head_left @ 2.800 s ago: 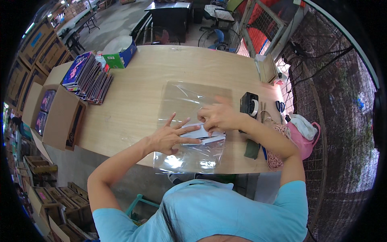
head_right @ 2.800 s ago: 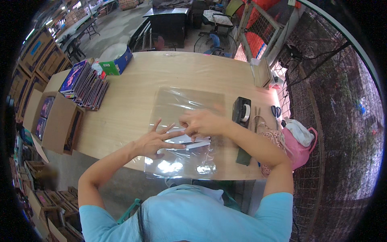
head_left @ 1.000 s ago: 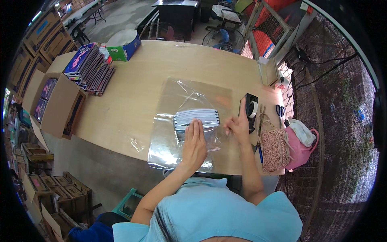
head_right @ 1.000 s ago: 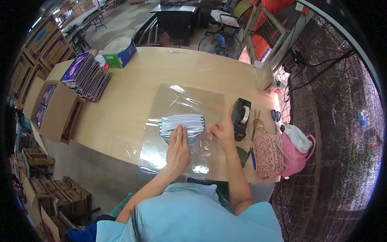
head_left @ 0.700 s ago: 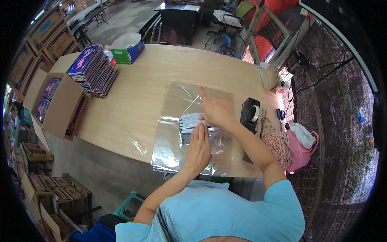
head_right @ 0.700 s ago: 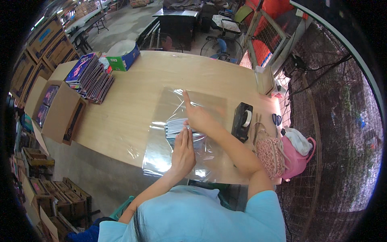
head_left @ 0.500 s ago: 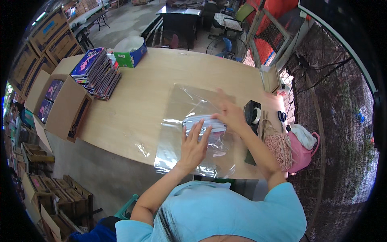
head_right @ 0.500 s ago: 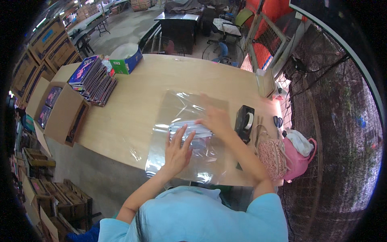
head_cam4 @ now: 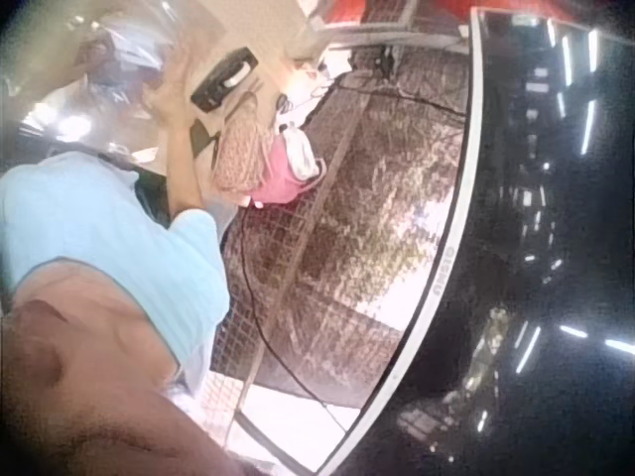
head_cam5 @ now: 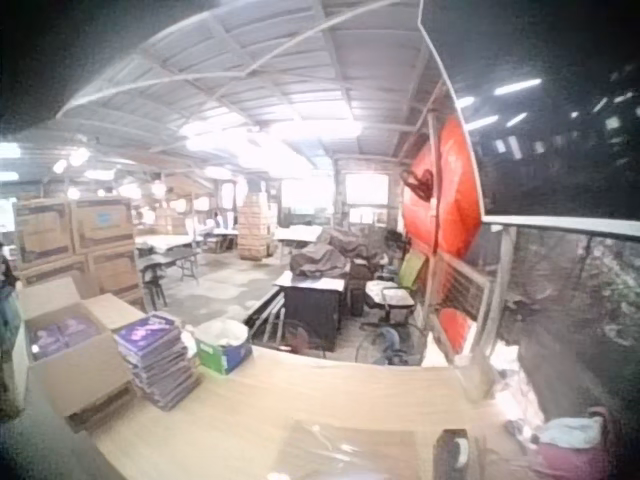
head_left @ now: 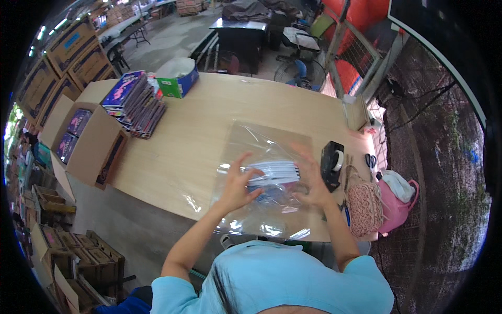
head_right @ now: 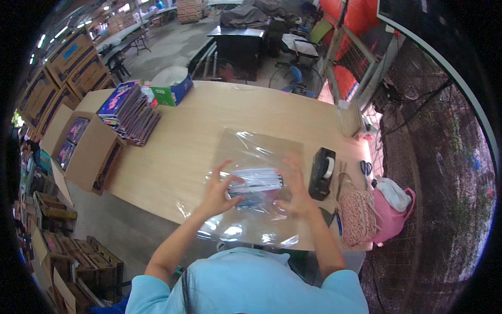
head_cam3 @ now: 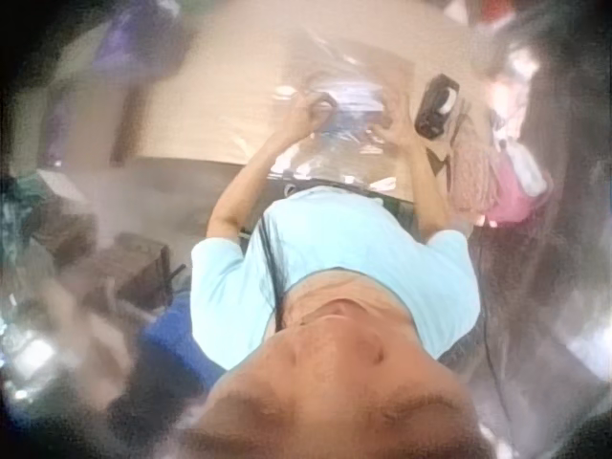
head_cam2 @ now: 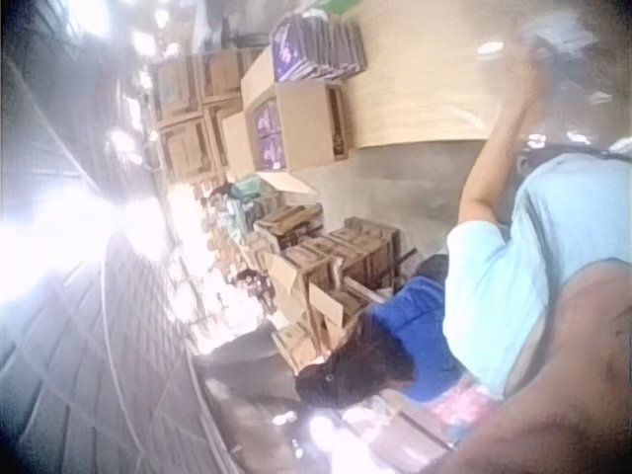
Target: The person wraps spiral-bound notebooks in clear plastic bags on a wooden table. They place a notebook on a plastic sheet, fold the plastic over it, and smooth it out. The person then places the wrapped notebook into a cardboard box and repeats the process with additional notebooks.
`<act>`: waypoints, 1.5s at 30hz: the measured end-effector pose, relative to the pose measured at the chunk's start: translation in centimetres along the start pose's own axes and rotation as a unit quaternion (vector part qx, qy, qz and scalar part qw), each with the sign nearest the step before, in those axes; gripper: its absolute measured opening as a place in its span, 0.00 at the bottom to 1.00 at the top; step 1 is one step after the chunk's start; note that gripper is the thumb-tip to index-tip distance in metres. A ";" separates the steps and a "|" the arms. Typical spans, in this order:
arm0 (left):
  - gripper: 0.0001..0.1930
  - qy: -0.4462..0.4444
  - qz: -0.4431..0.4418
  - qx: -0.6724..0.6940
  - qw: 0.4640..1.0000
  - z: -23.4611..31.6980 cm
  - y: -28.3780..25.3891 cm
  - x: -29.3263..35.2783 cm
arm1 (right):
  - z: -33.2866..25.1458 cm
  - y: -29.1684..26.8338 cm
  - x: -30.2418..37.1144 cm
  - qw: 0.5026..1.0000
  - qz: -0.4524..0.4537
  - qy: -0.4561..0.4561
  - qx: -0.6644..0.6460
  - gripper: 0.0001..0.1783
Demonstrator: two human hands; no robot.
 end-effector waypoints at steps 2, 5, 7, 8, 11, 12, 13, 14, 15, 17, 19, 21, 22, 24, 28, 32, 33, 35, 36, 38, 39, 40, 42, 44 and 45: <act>0.29 0.000 0.011 0.041 0.999 -0.2 1.4 -0.3 | 0.7 1.7 0.8 0.998 -0.014 -0.011 0.057 0.22; 0.16 -0.063 0.113 0.058 0.990 2.2 -2.0 -1.8 | 2.2 2.0 -0.2 0.999 0.025 -0.027 -0.031 0.16; 0.11 -0.108 0.040 0.071 0.991 -0.8 -0.2 -0.6 | 3.6 2.0 -0.4 0.997 0.047 0.002 -0.060 0.09; 0.10 -0.132 0.002 0.082 0.988 -1.7 0.6 -0.2 | 4.1 2.2 -0.6 0.995 0.055 0.023 -0.078 0.09; 0.11 -0.210 -0.030 0.106 0.972 -4.0 1.9 -0.7 | 5.4 2.3 -0.8 0.990 0.074 0.075 -0.093 0.10; 0.11 -0.206 -0.015 0.102 0.973 -3.9 1.8 -0.7 | 5.6 2.1 -0.8 0.991 0.076 0.084 -0.074 0.10; 0.12 -0.202 0.000 0.098 0.974 -3.7 1.6 -0.7 | 5.8 2.0 -0.7 0.991 0.079 0.093 -0.054 0.10; 0.12 -0.199 0.010 0.094 0.975 -3.6 1.6 -0.6 | 5.9 1.9 -0.5 0.990 0.082 0.102 -0.045 0.10; 0.12 -0.203 0.017 0.086 0.975 -3.9 1.8 -0.5 | 6.0 1.7 -0.4 0.990 0.085 0.111 -0.035 0.10; 0.13 -0.212 0.024 0.073 0.974 -4.7 2.5 -0.2 | 5.9 1.5 -0.6 0.989 0.086 0.124 0.009 0.11; 0.19 -0.259 0.067 0.127 0.955 -6.7 2.7 0.4 | 5.7 2.1 -1.2 0.984 0.078 0.139 0.083 0.11; 0.35 -0.290 0.108 0.213 0.927 -8.3 4.0 0.8 | 9.3 2.6 -0.8 0.972 0.106 0.212 0.006 0.11; 0.36 -0.330 0.091 0.256 0.904 -8.7 4.8 0.7 | 10.4 3.1 -1.2 0.959 0.090 0.265 -0.036 0.11; 0.38 -0.410 0.065 0.330 0.848 -9.3 5.3 0.5 | 10.8 4.7 -2.0 0.913 0.032 0.390 -0.116 0.13; 0.16 -0.370 0.038 0.368 0.852 -8.6 7.2 0.0 | 14.8 5.2 -1.7 0.879 -0.061 0.442 -0.168 0.21; 0.10 -0.260 0.067 0.314 0.910 -6.5 5.5 -0.1 | 8.1 3.3 -3.3 0.986 -0.012 0.163 -0.027 0.22; 0.10 -0.254 0.082 0.309 0.913 -7.1 5.1 0.2 | 1.4 3.3 -4.0 0.996 0.020 0.035 0.076 0.21; 0.09 -0.234 0.091 0.307 0.918 -6.8 5.3 -0.1 | -4.2 3.8 -2.0 0.964 0.049 -0.133 0.226 0.18; 0.09 -0.224 0.090 0.301 0.922 -6.4 5.1 -0.2 | -4.6 4.7 -0.3 0.948 0.039 -0.169 0.267 0.17; 0.09 -0.221 0.095 0.295 0.925 -5.7 4.8 -0.1 | -3.7 5.5 2.5 0.943 0.048 -0.184 0.274 0.15; 0.10 -0.226 0.102 0.293 0.923 -5.4 4.6 0.0 | -2.3 5.4 3.5 0.954 0.067 -0.166 0.240 0.15; 0.10 -0.231 0.110 0.292 0.922 -5.3 4.6 0.1 | -1.0 5.0 4.3 0.964 0.085 -0.147 0.205 0.15; 0.12 -0.234 0.085 0.304 0.920 -6.1 5.3 0.7 | -0.7 5.3 5.3 0.959 0.092 -0.150 0.221 0.16; 0.18 -0.262 0.019 0.352 0.898 -6.3 5.7 0.7 | -0.6 5.5 6.1 0.941 0.102 -0.191 0.260 0.17; 0.23 -0.285 -0.036 0.394 0.873 -5.7 5.6 -0.3 | -0.4 5.4 6.8 0.921 0.111 -0.230 0.294 0.17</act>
Point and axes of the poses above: each hand's wrist, its own x-axis away from the middle knuckle, its own y-axis out of the palm, z = x × y, the point moved 10 cm from there along -x, towards the middle knuckle, and after that the axes turned 13 degrees about z, right-handed, at the moved point
